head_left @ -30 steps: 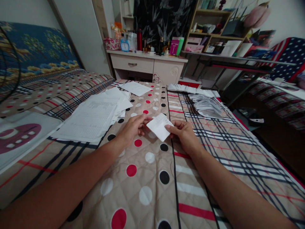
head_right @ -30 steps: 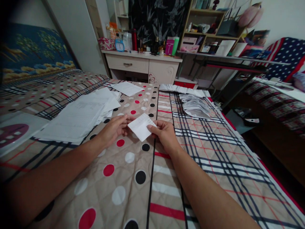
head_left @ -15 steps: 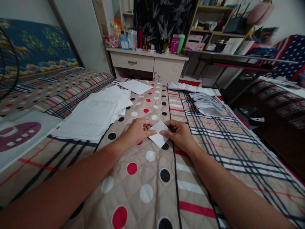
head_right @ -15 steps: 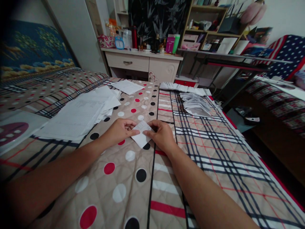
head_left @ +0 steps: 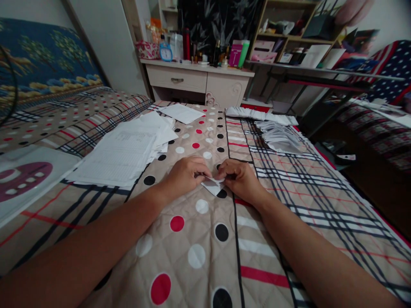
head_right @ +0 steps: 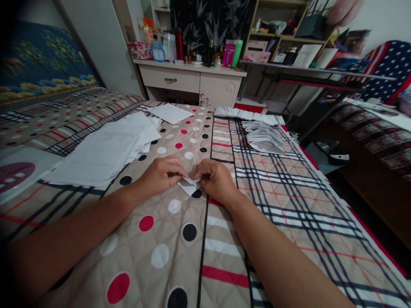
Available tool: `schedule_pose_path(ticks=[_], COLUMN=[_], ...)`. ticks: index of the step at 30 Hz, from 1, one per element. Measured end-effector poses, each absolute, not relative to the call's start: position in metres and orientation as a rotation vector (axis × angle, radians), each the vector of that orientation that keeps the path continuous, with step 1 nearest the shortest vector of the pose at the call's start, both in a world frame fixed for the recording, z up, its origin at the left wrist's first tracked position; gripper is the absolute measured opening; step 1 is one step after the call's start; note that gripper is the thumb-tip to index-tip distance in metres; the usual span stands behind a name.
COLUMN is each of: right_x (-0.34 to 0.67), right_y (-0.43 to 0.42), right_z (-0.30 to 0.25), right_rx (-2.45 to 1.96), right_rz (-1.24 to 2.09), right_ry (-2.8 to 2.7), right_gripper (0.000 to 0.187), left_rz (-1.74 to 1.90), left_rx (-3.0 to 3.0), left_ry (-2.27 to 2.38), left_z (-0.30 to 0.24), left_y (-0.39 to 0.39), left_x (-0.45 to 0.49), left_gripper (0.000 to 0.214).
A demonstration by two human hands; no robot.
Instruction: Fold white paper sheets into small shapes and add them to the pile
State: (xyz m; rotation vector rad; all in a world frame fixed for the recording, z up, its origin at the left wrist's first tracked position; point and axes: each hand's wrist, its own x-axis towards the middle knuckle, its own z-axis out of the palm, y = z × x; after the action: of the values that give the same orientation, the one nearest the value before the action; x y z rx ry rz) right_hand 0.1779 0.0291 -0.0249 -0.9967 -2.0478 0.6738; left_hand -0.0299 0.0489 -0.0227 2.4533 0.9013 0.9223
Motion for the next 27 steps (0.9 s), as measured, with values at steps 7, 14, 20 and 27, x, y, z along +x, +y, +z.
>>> schedule_pose_path(ticks=[7, 14, 20, 27], right_x=[0.1784, 0.1801, 0.1789, 0.1762], right_y=[0.0272, 0.0239, 0.023, 0.0251], right_z=[-0.0251, -0.0225, -0.0211, -0.0246], right_rx=[-0.954, -0.957, -0.904, -0.873], right_rz=[0.511, 0.305, 0.224, 0.388], right_ry=[-2.193, -2.316, -2.36, -2.274], right_gripper=[0.029, 0.032, 0.033, 0.033], left_rz=[0.942, 0.871, 0.796, 0.762], left_rx=[2.884, 3.002, 3.097, 3.122], left_ry=[0.708, 0.672, 0.637, 0.672], left_z=[-0.019, -0.0151, -0.0131, -0.0135], left_y=[0.0473, 0.0468, 0.0429, 0.0417], left_x=[-0.0349, -0.0388, -0.0393, -0.0387], left_gripper=[0.019, 0.017, 0.02, 0.02])
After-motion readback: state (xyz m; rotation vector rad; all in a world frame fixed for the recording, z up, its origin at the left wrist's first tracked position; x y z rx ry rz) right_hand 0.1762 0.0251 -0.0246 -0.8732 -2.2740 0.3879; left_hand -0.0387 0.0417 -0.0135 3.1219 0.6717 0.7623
